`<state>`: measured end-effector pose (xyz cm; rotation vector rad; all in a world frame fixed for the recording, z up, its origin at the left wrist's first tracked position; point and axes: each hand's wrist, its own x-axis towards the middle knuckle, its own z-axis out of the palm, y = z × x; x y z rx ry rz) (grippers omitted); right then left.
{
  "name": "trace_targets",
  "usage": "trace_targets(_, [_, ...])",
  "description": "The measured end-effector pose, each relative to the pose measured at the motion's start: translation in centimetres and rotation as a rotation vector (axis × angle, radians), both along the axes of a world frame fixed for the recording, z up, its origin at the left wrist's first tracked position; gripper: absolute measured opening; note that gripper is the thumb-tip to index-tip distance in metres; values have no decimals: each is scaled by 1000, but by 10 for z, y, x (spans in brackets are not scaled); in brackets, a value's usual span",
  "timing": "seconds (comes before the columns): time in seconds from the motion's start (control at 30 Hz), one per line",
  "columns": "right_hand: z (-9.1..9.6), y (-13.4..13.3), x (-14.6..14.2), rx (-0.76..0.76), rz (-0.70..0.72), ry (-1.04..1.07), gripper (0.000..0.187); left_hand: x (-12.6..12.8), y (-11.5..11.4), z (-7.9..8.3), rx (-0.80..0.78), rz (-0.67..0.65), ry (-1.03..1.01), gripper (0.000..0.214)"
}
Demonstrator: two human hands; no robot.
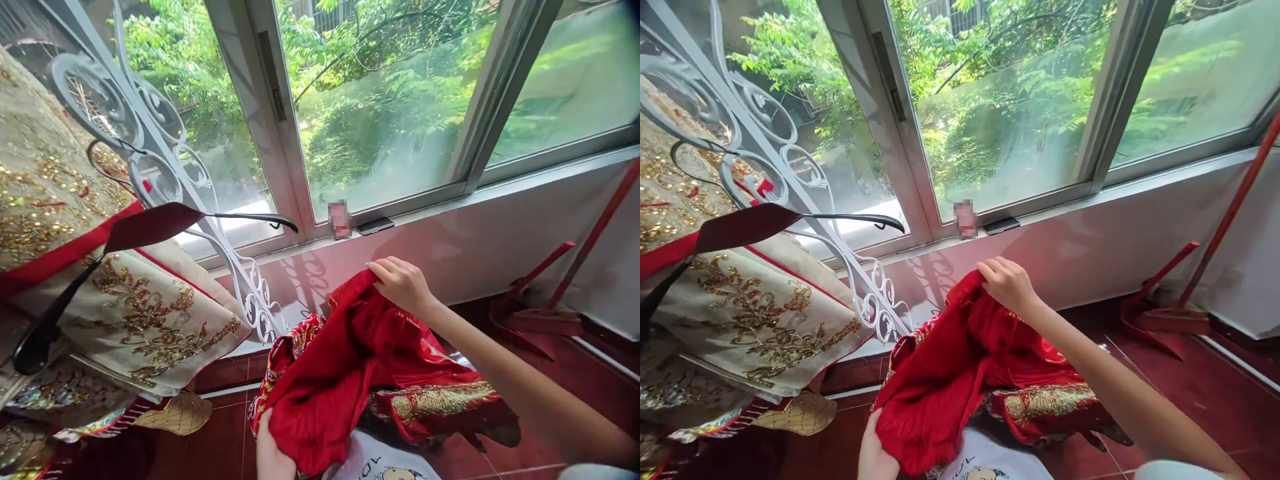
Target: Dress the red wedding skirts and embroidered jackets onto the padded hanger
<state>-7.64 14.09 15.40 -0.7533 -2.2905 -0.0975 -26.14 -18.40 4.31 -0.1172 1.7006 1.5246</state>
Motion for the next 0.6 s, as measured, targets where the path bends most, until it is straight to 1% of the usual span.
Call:
trace_targets(0.07, [-30,7,2,-252,-155,69,22,-2,-9,10,61,56,-176,37])
trace_targets(0.13, [-63,8,5,-505,-277,113,28,-4,-18,17,90,51,-313,37])
trace_targets(0.2, [-94,3,6,-663,-334,117,27,-6,-24,24,87,31,-379,36])
trace_targets(0.27, [-120,-3,7,-734,-326,93,19,-6,-27,31,88,84,-379,33])
trace_targets(0.37, [-145,-12,3,-809,-246,82,16,-4,-26,41,133,250,-380,34])
trace_targets(0.43, [-156,-20,-3,-833,-203,91,14,-1,-24,46,188,317,-438,34])
trace_targets(0.5, [-164,-30,-12,-843,-203,114,15,2,-22,46,216,355,-504,34])
trace_targets(0.57, [-171,-42,-22,-836,-235,150,18,6,-24,42,174,365,-539,42])
trace_targets(0.6, [-173,-48,-27,-826,-248,171,20,7,-27,39,114,356,-533,51])
